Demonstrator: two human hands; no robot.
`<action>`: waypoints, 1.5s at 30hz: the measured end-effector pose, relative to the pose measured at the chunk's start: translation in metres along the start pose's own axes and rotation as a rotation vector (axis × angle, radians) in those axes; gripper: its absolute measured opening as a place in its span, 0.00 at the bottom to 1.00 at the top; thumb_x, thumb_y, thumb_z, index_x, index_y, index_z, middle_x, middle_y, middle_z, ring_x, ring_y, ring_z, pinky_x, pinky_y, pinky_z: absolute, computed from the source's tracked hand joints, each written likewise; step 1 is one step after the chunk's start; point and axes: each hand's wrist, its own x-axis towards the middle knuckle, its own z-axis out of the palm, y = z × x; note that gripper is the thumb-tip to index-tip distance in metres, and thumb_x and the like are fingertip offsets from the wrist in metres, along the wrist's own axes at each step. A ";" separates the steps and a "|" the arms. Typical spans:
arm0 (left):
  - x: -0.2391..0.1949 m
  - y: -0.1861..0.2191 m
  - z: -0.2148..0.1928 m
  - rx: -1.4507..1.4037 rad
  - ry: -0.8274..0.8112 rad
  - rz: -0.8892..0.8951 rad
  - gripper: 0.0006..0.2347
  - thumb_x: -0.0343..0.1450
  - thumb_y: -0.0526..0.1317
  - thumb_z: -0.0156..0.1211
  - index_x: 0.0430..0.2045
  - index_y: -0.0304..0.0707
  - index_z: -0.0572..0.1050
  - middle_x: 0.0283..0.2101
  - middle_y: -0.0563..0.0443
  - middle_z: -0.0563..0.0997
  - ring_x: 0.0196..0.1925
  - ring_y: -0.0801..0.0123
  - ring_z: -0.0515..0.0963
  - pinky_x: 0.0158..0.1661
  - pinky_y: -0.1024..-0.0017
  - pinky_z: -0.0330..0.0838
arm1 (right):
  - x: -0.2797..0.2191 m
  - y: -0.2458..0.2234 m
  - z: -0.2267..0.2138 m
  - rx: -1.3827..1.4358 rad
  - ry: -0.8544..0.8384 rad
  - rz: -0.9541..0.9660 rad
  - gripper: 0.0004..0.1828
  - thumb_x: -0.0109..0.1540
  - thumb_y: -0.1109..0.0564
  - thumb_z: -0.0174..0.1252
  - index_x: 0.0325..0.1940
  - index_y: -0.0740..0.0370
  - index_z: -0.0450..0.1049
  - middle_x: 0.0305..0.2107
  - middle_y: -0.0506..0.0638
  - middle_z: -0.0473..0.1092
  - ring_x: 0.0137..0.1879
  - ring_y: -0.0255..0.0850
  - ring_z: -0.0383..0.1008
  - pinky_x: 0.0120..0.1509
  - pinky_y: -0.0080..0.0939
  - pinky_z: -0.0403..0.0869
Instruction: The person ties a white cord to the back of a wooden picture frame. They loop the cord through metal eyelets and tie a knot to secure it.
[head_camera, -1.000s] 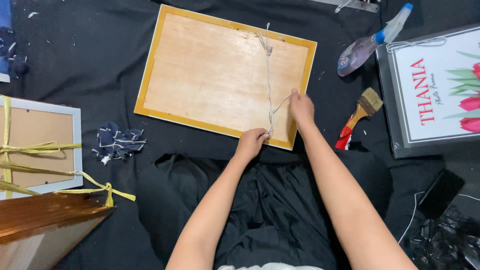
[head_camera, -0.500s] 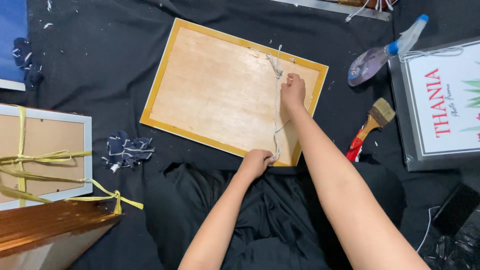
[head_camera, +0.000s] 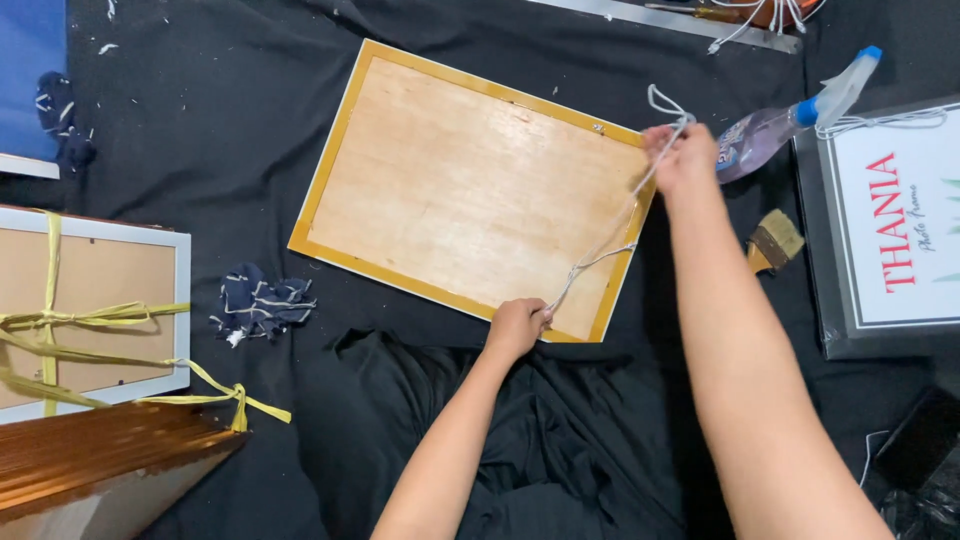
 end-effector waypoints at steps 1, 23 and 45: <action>-0.002 0.004 -0.007 -0.001 -0.001 0.002 0.08 0.74 0.47 0.57 0.36 0.54 0.84 0.25 0.59 0.84 0.43 0.55 0.85 0.50 0.58 0.78 | -0.007 -0.029 0.000 -0.001 0.001 -0.002 0.14 0.66 0.54 0.43 0.51 0.65 0.61 0.28 0.51 0.66 0.33 0.44 0.80 0.43 0.48 0.90; 0.003 -0.012 0.012 -0.765 0.194 -0.139 0.08 0.75 0.40 0.57 0.34 0.42 0.84 0.29 0.50 0.86 0.25 0.78 0.78 0.29 0.81 0.74 | -0.214 0.066 -0.027 -0.691 -0.575 0.020 0.25 0.68 0.66 0.52 0.68 0.52 0.58 0.43 0.57 0.77 0.38 0.32 0.79 0.43 0.24 0.80; 0.010 -0.017 0.014 -0.446 0.208 -0.057 0.06 0.70 0.42 0.59 0.31 0.42 0.80 0.22 0.53 0.82 0.32 0.66 0.81 0.42 0.66 0.78 | -0.249 0.170 -0.091 -0.721 -0.304 -0.006 0.16 0.59 0.62 0.68 0.50 0.54 0.76 0.30 0.44 0.75 0.28 0.31 0.74 0.30 0.30 0.80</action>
